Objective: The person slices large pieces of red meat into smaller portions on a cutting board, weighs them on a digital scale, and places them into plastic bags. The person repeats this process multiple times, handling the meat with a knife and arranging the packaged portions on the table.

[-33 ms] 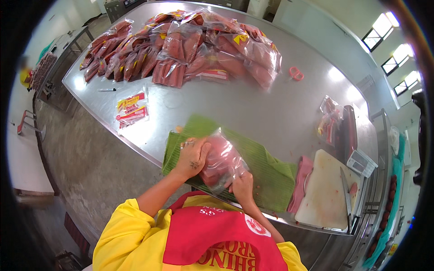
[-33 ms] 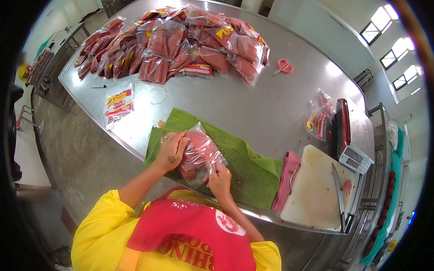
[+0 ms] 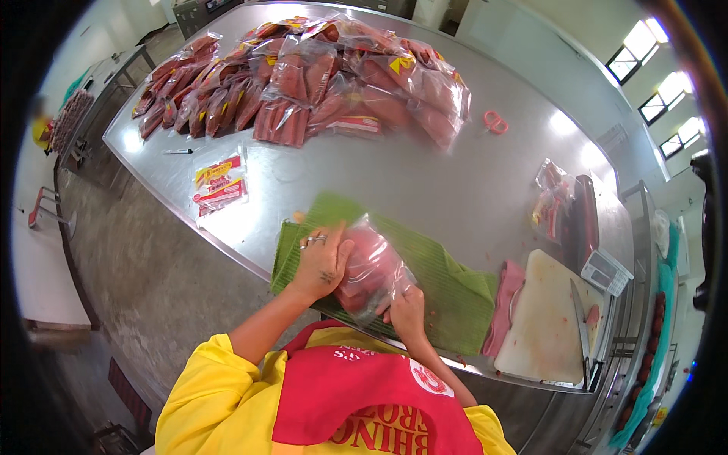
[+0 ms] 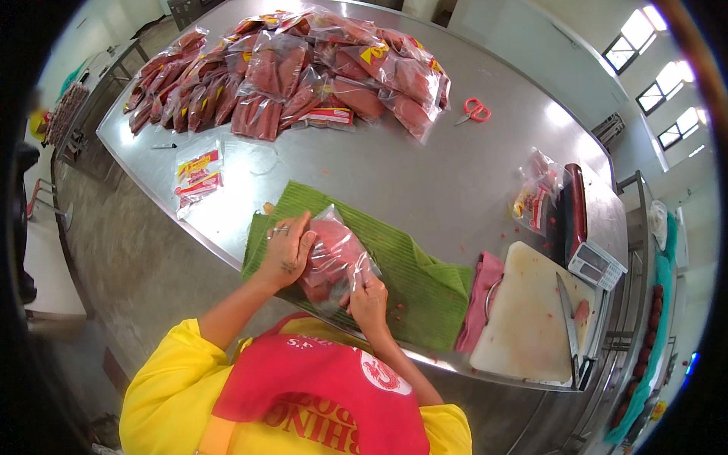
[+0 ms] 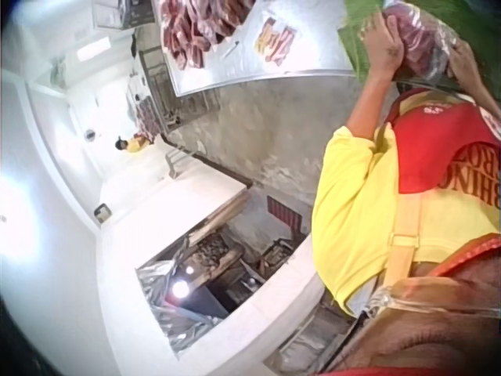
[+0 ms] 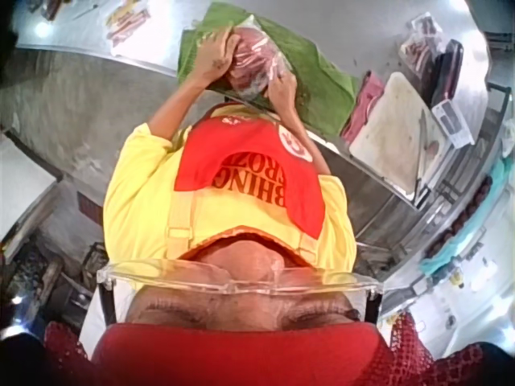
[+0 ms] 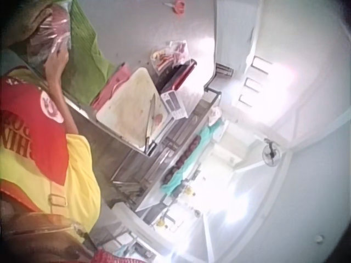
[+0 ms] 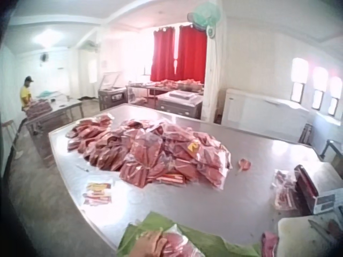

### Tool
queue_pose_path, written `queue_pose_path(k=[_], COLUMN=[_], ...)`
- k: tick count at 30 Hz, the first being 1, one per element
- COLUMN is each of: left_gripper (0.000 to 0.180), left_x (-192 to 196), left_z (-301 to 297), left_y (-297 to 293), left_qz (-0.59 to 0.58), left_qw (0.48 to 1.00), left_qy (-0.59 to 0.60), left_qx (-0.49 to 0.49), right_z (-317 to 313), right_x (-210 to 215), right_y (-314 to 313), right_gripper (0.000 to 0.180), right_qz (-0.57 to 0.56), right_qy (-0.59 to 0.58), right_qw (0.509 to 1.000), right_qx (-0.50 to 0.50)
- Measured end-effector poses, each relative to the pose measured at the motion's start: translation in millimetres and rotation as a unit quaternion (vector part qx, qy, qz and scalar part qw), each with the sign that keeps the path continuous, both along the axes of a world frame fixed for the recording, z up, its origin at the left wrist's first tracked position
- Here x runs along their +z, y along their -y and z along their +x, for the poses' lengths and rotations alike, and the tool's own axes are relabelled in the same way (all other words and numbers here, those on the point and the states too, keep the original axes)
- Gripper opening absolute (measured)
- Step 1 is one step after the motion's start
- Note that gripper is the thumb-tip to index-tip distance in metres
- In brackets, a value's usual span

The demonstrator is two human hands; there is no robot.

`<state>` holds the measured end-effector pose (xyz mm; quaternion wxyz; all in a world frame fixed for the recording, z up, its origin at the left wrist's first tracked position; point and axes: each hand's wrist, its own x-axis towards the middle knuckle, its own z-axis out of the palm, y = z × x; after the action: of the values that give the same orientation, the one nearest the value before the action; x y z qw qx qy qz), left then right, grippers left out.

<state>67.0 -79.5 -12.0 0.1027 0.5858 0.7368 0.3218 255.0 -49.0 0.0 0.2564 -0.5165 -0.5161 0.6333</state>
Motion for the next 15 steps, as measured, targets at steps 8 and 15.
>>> queue_pose_path(k=[8, 15], left_gripper=[0.052, 0.053], left_x=[21, 13], left_z=[-5, 11], left_y=[-16, -19], left_qz=[-0.097, -0.011], left_qw=[0.967, 0.964], left_qy=[-0.125, -0.145], left_qx=[-0.200, -0.223], right_z=[9, -1], right_x=[2, -2], right_y=[-6, -9], right_gripper=[0.026, 0.018], right_qz=[-0.082, -0.168], right_qy=[-0.090, -0.075], right_qw=[0.992, 0.983], right_qx=[-0.041, 0.009])
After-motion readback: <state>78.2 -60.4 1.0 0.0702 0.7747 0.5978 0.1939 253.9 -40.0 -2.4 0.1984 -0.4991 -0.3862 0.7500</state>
